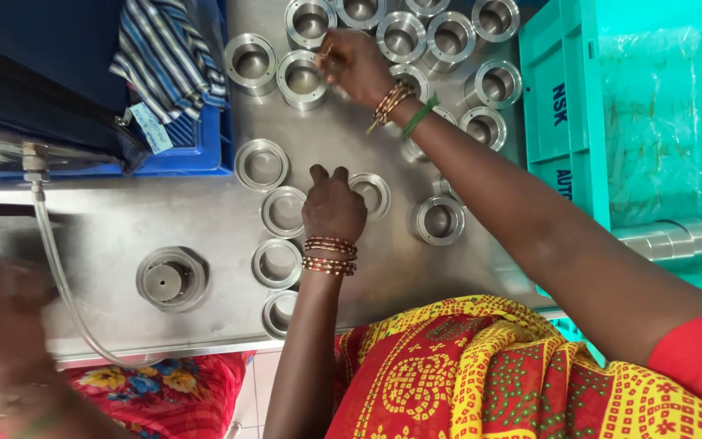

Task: Sorting and organizing small and large metal rings/cylinders on a metal workbench.

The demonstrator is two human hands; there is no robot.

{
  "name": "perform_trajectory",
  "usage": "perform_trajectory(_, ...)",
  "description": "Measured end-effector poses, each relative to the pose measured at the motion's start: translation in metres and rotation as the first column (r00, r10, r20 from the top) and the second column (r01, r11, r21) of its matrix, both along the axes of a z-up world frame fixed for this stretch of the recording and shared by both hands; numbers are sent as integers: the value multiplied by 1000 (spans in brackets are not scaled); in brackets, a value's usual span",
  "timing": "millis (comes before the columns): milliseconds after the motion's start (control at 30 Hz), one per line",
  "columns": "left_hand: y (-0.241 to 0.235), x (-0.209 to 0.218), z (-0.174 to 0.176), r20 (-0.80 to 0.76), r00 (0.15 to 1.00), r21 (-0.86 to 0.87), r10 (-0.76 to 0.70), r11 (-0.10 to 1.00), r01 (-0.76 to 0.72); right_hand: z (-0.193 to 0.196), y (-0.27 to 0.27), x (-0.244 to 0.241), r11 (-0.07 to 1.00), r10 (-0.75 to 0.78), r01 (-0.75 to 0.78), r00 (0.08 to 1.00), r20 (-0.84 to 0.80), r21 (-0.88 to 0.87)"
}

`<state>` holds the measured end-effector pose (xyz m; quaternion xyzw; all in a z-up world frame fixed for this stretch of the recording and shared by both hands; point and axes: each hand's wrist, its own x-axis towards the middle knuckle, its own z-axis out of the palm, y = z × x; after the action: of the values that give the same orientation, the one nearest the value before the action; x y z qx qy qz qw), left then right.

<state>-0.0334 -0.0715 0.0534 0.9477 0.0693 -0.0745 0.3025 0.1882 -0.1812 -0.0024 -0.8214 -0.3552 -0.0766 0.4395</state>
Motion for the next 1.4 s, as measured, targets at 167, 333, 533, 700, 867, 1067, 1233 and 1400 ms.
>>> perform_trajectory(167,5,24,27,217,976,-101,29,995,-8,22,7,9,964,-249,265,922,-295,14)
perform_trajectory(333,4,76,-18,361,924,-95,128,990,-100,20,11,11,986,-155,149,985,-77,-79)
perform_trajectory(533,-9,109,-32,164,982,-48,94,995,-87,25,18,16,989,-80,96,987,138,-115)
perform_trajectory(700,-9,103,-15,67,994,-31,81,996,-79,28,40,4,999,12,-8,992,-125,36)
perform_trajectory(867,-11,104,-46,165,982,-9,92,996,-92,32,51,1,998,57,-57,998,-13,-23)
perform_trajectory(1067,-5,132,-102,193,973,96,126,985,-146,31,54,9,992,97,-81,981,167,-98)
perform_trajectory(1233,17,93,-37,380,878,-347,293,924,-158,30,58,20,987,160,-150,966,-204,64)
perform_trajectory(1400,25,72,-9,-278,887,-791,368,436,-429,31,67,11,992,129,-128,983,-132,16)
